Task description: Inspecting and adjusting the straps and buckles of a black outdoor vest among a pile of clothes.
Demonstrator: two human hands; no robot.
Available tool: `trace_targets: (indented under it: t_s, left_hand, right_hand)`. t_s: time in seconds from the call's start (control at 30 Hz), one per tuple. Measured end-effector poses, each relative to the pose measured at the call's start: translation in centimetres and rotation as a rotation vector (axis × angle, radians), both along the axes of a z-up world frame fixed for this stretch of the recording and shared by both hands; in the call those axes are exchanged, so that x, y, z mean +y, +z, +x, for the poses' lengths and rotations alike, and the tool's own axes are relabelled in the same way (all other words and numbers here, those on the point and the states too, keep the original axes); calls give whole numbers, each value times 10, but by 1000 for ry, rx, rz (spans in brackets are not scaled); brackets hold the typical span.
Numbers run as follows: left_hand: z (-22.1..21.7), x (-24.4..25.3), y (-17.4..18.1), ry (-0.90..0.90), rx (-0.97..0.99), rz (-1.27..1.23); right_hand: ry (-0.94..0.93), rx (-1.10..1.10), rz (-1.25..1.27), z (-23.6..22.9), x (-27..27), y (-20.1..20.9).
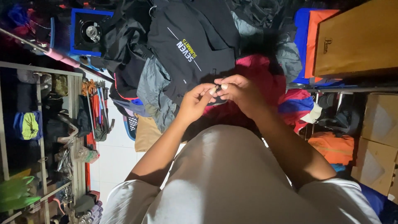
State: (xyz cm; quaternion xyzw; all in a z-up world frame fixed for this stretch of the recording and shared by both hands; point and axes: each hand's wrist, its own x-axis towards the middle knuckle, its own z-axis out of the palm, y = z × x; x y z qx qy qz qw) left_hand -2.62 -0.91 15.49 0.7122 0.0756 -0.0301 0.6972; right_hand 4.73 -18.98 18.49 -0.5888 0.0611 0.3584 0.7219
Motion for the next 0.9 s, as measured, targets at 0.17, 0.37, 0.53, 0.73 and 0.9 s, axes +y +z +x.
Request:
trace_targets:
  t_s: [0.17,0.37,0.53,0.73,0.9]
  left_hand:
    - [-2,5,9,-57,-9,7]
    - [-3,12,-5,-61,-16,114]
    - [-4,19,-6,-68,-3,174]
    - [-2,25,-9,-78,95,43]
    - [-3,29,-11,-90,150,-92]
  right_hand:
    - [-18,41,13,-6,7,-4]
    - [-42,-3,-47,-7,5,-36]
    - [-21,-112,-154,-10,7,-34]
    - [16,-163,-156,-12,6,-43]
    - [57,-91,-136,-13,4,-33]
